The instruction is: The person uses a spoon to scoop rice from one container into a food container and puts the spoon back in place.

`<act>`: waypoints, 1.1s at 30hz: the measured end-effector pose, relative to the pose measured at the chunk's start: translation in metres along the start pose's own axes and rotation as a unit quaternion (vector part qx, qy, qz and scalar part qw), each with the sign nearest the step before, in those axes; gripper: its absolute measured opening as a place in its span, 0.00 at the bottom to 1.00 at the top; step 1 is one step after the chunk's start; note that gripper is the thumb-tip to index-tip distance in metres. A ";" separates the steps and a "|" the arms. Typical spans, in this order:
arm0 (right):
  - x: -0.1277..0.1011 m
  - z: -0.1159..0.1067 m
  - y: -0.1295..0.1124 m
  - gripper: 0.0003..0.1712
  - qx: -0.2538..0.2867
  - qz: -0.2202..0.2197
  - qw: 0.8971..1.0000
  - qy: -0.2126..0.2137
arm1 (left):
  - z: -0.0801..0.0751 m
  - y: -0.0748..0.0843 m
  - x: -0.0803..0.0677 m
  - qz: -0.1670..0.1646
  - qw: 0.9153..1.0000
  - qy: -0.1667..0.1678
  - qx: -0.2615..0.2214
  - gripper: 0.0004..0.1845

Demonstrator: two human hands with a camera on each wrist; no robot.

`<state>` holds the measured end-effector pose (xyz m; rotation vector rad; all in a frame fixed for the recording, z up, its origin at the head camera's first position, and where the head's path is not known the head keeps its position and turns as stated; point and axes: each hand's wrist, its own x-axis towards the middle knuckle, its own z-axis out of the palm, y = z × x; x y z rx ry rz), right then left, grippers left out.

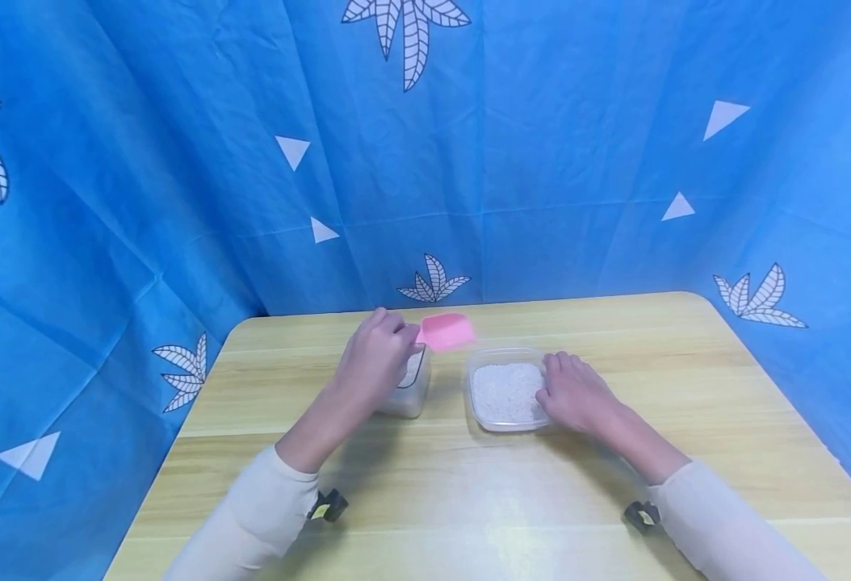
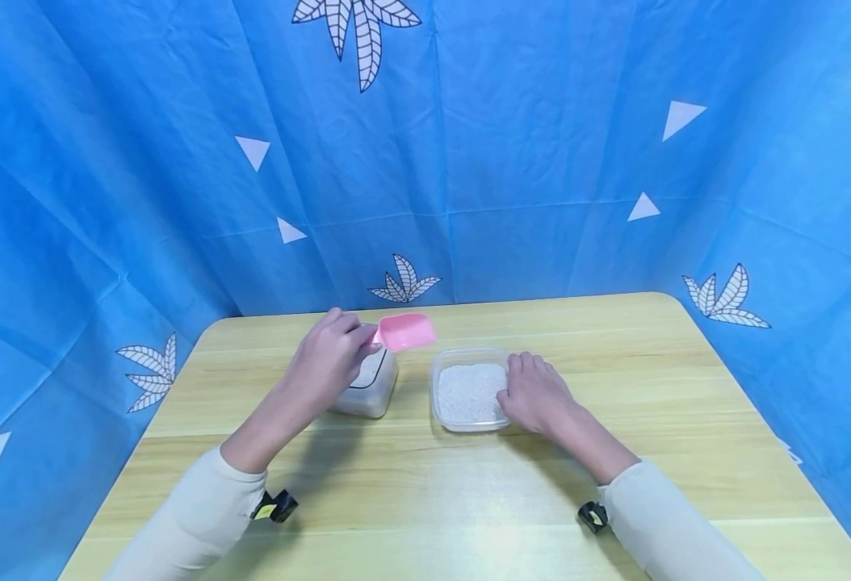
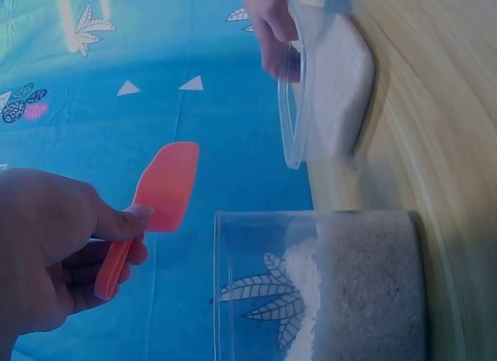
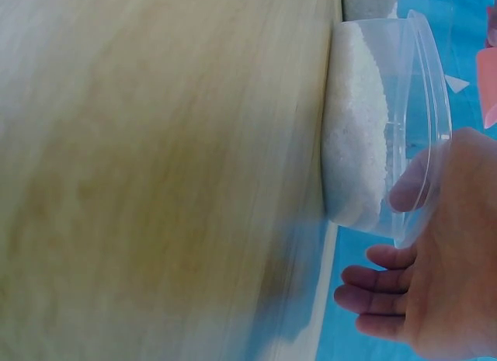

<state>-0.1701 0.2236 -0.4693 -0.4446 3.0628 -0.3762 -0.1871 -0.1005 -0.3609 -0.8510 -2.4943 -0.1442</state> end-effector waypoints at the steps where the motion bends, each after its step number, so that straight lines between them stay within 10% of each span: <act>1: 0.000 0.000 0.000 0.36 0.001 0.000 1.000 0.001 | 0.000 -0.001 0.000 -0.003 1.000 0.000 -0.001 0.13; 33: 0.000 0.002 0.002 0.33 0.000 -0.002 1.000 0.008 | -0.008 -0.027 -0.015 -0.036 0.999 0.003 0.000 0.14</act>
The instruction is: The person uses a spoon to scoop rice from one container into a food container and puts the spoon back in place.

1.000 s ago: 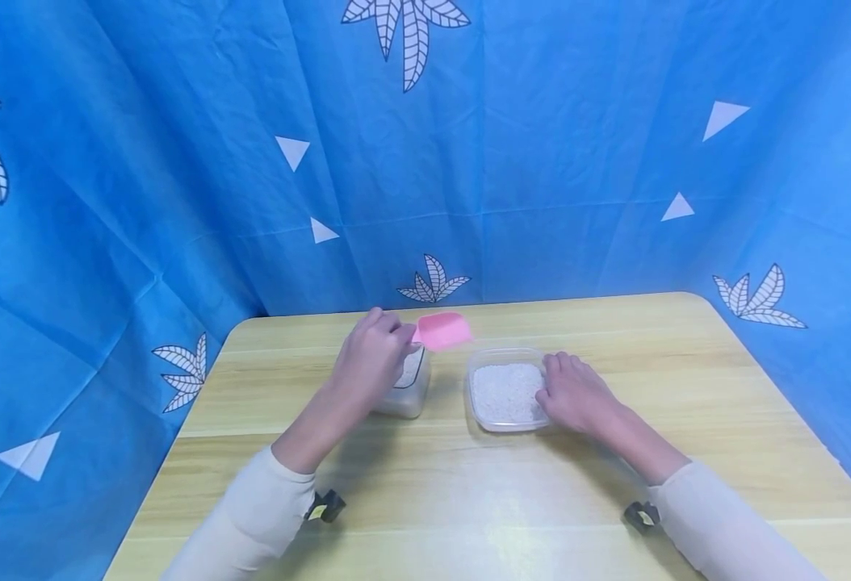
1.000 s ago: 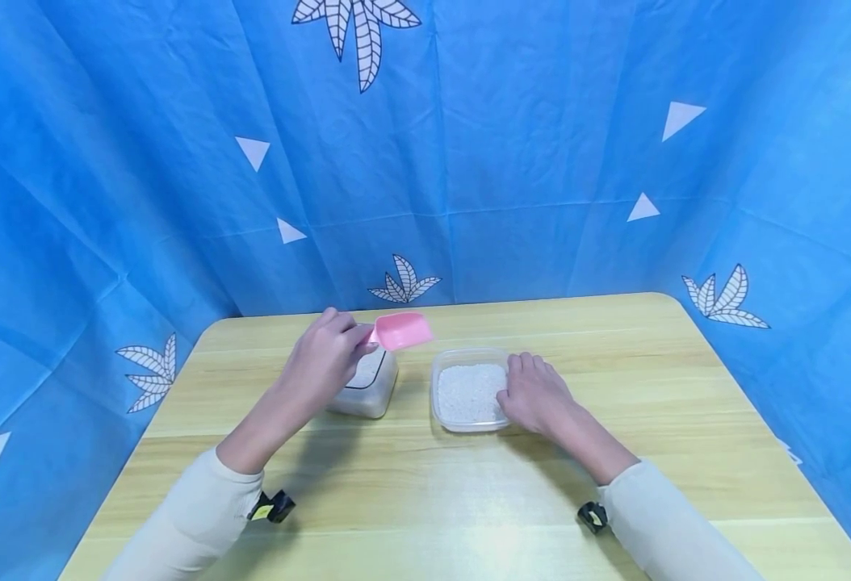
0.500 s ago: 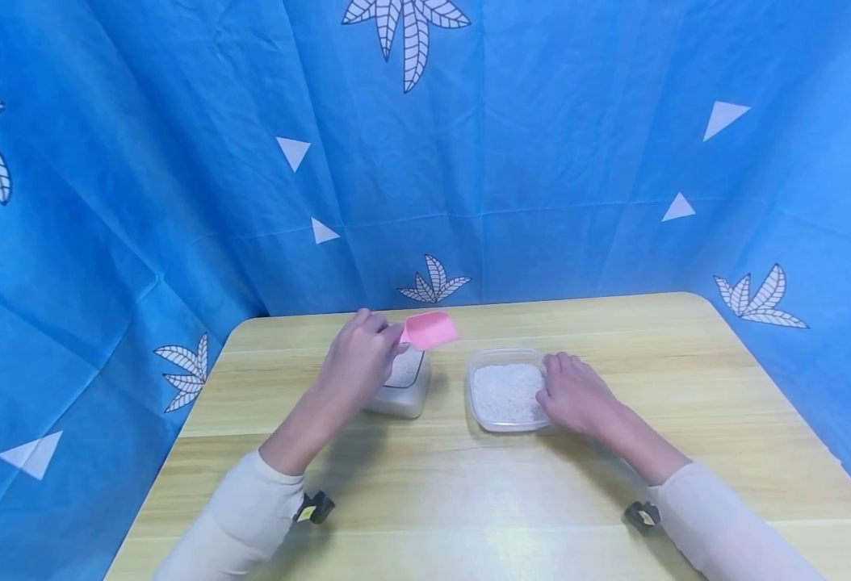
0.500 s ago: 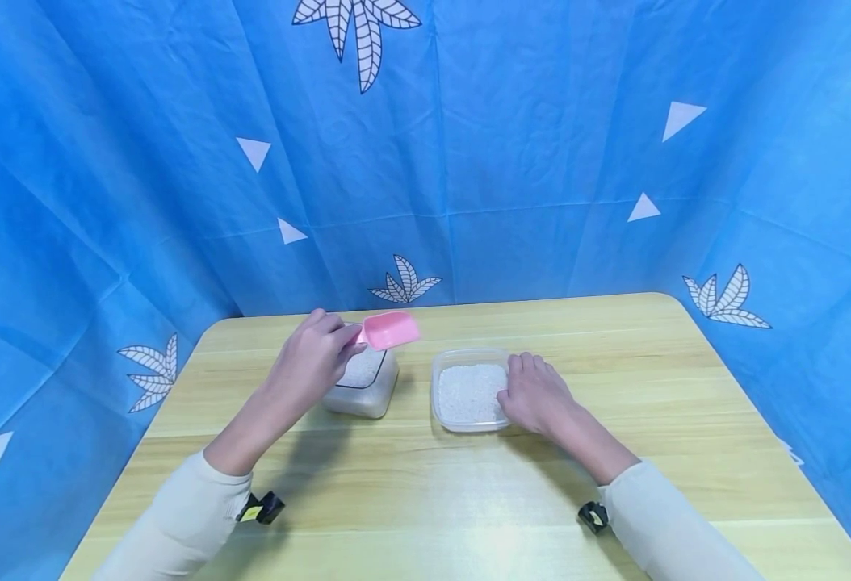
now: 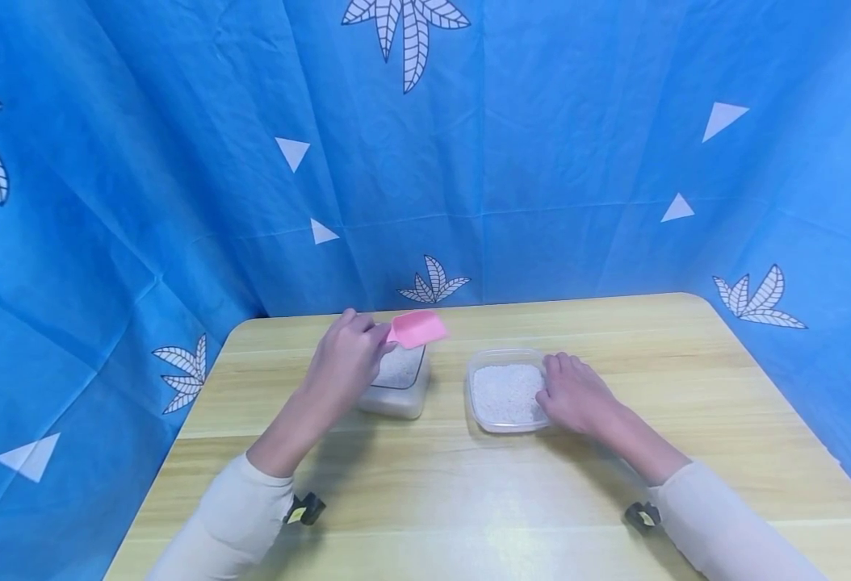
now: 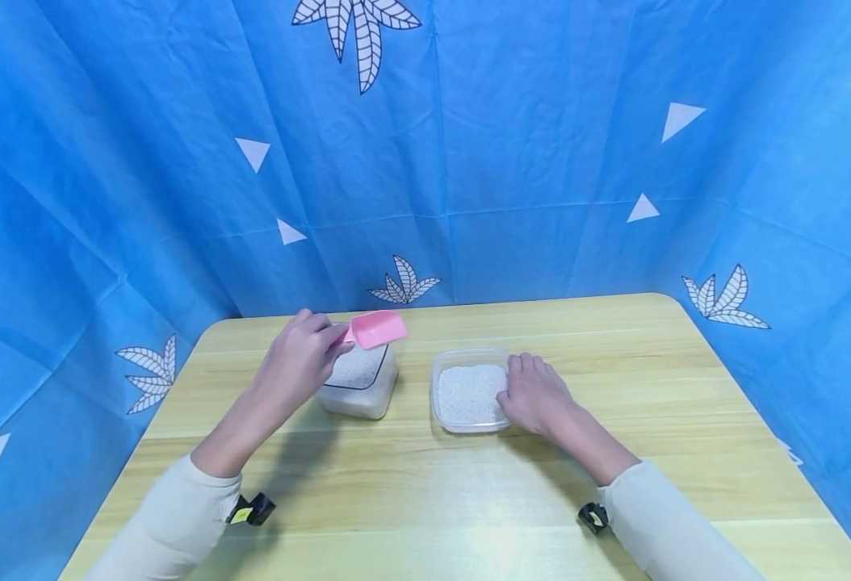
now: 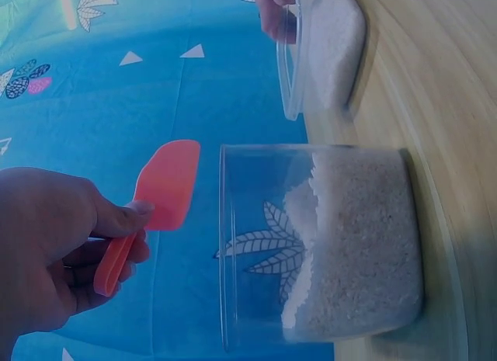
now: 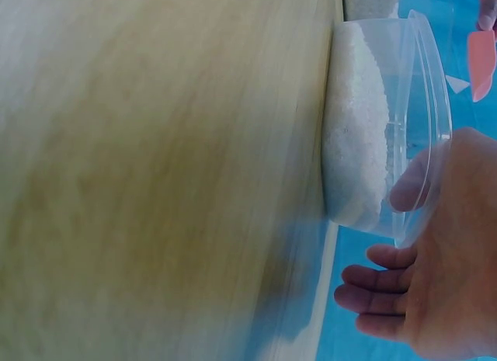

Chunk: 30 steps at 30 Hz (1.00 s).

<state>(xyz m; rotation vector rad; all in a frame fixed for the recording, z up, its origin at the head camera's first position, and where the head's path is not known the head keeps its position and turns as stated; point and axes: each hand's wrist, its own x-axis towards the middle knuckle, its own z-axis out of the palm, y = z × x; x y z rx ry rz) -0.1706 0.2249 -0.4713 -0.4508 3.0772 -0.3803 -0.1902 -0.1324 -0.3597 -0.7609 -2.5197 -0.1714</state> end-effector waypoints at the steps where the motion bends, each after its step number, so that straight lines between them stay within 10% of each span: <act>1: 0.000 0.000 0.000 0.33 0.000 0.000 1.000 0.000 | 0.000 -0.001 -0.001 0.000 1.000 0.001 0.000 0.14; 30: -0.002 -0.002 -0.004 0.34 0.004 0.003 1.000 -0.003 | -0.012 -0.029 -0.015 -0.012 0.999 -0.035 0.040 0.15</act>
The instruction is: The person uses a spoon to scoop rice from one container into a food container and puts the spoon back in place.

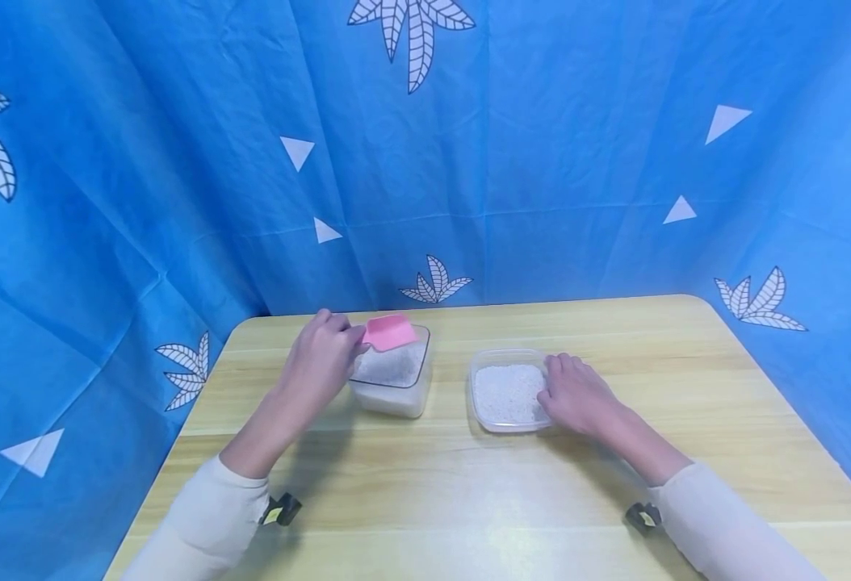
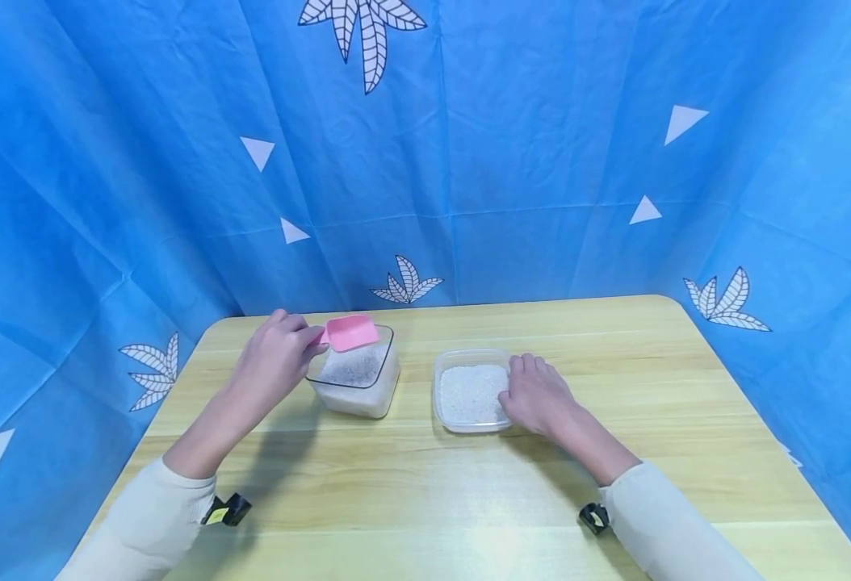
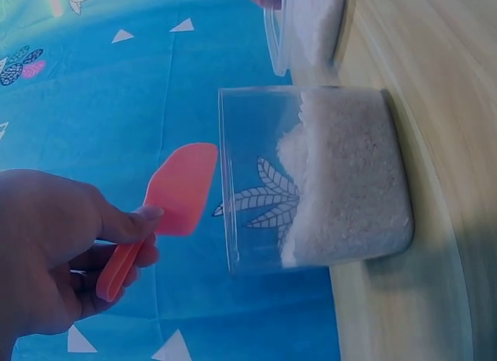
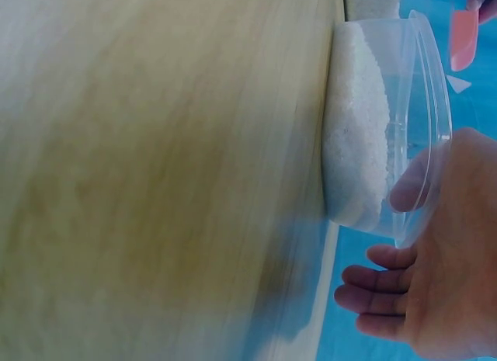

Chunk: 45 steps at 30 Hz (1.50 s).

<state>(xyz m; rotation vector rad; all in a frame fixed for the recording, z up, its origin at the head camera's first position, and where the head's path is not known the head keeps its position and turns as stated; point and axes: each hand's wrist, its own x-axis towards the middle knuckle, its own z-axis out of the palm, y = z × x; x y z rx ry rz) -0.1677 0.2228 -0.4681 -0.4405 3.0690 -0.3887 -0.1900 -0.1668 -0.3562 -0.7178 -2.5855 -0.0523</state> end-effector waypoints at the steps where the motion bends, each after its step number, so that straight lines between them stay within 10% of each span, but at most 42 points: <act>1: 0.000 0.000 0.000 0.34 0.000 0.000 1.000 0.000 | 0.000 -0.001 0.000 0.001 1.000 -0.001 0.005 0.15; 26: 0.001 0.001 -0.001 0.34 -0.007 -0.001 1.000 0.001 | -0.001 -0.003 0.002 0.045 0.994 -0.030 0.094 0.07; 45: 0.001 -0.001 -0.002 0.31 0.000 0.001 1.000 0.013 | 0.000 0.012 0.008 0.103 0.974 -0.064 0.193 0.07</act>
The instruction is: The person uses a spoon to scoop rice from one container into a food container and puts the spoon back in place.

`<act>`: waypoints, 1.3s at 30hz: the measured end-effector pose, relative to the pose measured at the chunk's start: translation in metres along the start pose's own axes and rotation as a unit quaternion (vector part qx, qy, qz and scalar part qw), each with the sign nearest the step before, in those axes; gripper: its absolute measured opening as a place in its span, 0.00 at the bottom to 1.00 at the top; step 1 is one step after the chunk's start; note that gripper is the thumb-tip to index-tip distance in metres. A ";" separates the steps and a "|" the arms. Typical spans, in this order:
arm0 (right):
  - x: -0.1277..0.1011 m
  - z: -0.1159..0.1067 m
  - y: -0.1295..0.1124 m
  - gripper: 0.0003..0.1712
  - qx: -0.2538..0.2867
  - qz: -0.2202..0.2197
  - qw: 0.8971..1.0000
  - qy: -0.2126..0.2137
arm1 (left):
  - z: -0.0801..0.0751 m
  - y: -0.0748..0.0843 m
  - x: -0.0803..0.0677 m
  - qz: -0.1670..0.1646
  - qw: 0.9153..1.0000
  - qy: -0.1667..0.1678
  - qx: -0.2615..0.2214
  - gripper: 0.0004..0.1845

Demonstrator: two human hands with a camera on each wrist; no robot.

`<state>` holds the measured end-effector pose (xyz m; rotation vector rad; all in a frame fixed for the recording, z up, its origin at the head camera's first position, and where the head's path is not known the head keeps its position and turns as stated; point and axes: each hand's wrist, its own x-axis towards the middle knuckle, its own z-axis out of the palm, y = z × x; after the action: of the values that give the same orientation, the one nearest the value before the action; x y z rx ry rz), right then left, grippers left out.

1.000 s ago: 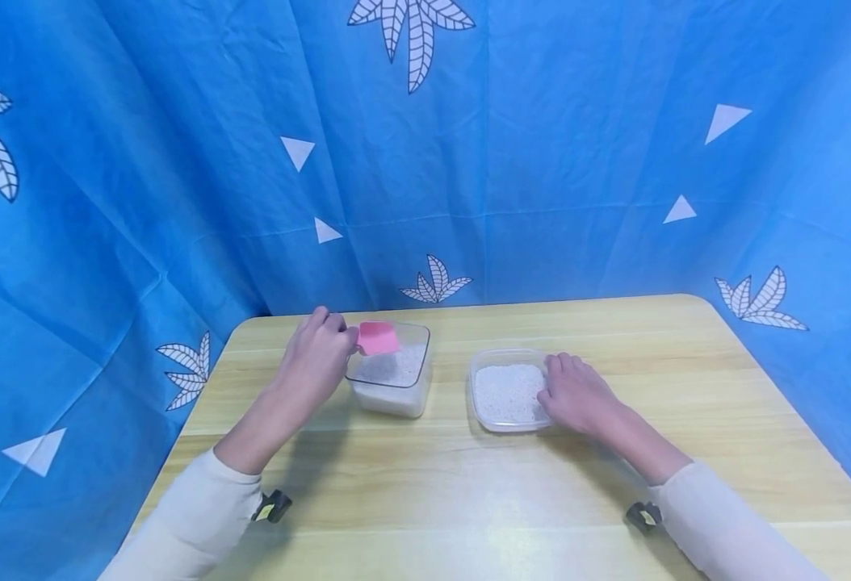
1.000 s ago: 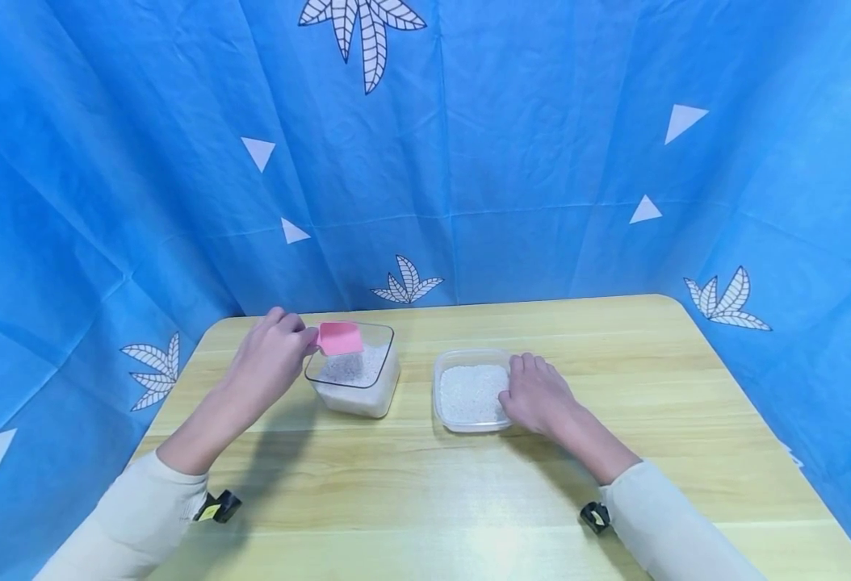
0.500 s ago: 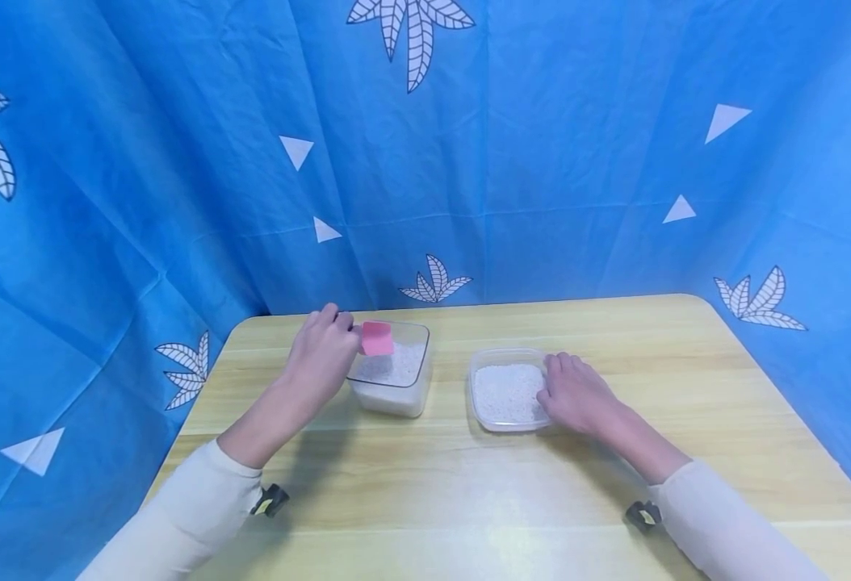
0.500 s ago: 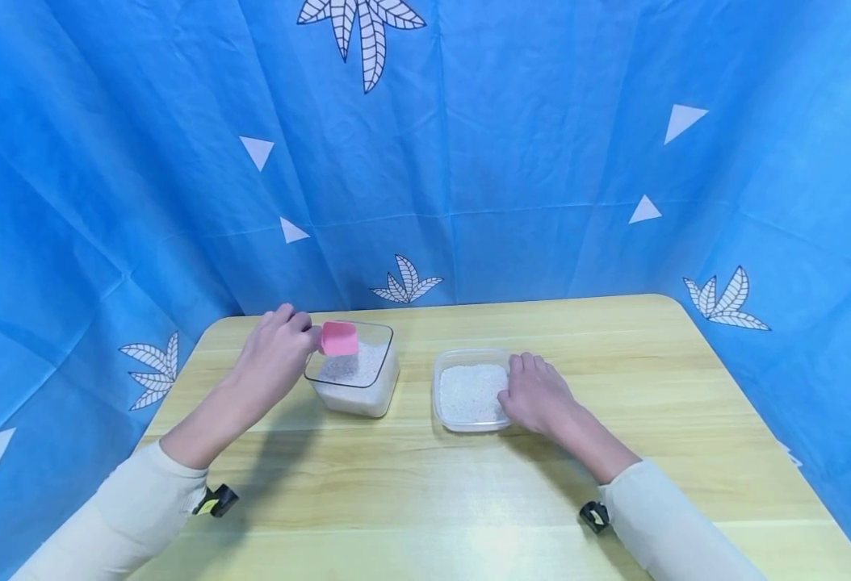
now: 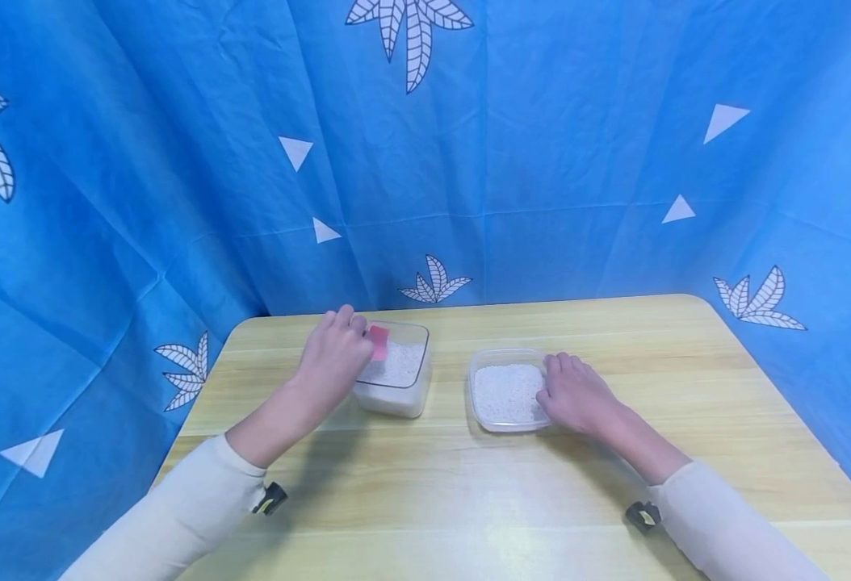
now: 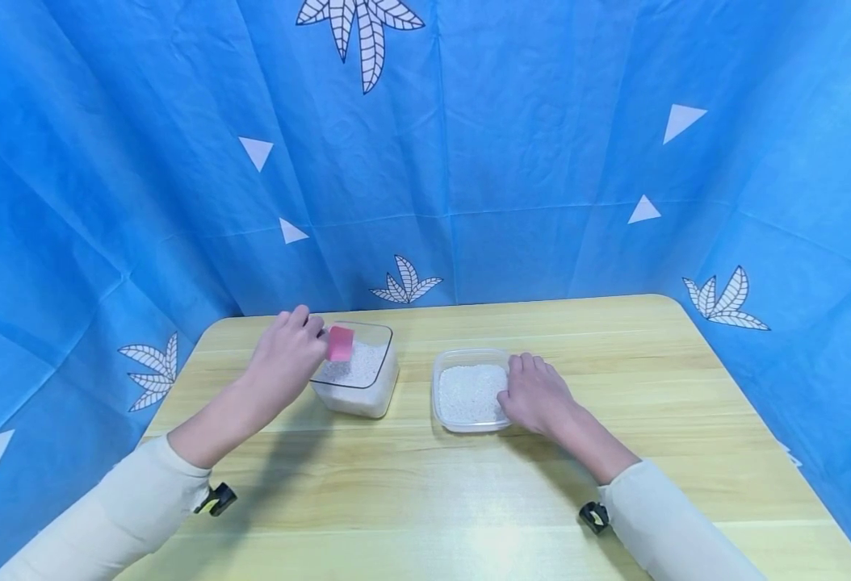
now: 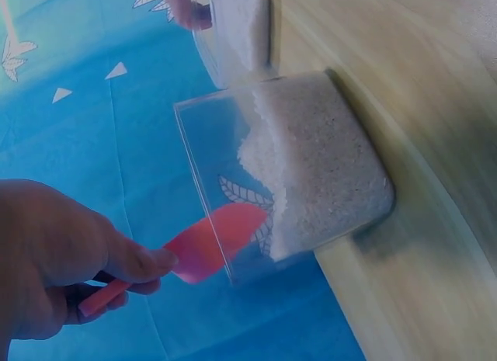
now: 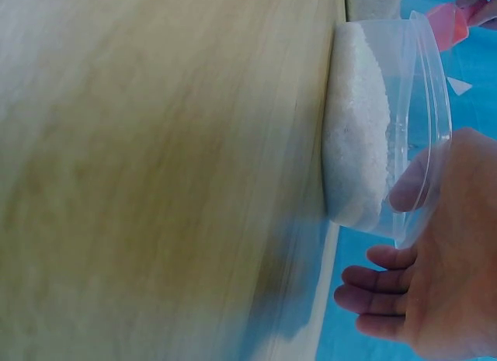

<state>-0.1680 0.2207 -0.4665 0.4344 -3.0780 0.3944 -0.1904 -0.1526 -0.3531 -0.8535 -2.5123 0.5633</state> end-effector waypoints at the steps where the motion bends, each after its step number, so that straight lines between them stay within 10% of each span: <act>1: 0.000 0.000 0.000 0.31 -0.001 -0.001 1.000 0.001 | 0.000 0.001 0.000 0.002 1.000 0.000 0.002 0.07; 19: -0.001 0.001 0.001 0.33 0.008 0.000 1.000 0.002 | -0.008 0.008 0.015 0.058 0.991 -0.079 0.086 0.08; 39: 0.000 0.002 0.003 0.34 0.006 0.004 1.000 -0.009 | 0.011 -0.004 0.025 0.058 0.991 -0.122 -0.016 0.08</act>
<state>-0.1691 0.2225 -0.4693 0.4302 -3.0977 0.4101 -0.2155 -0.1422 -0.3538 -1.0029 -2.7087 0.7051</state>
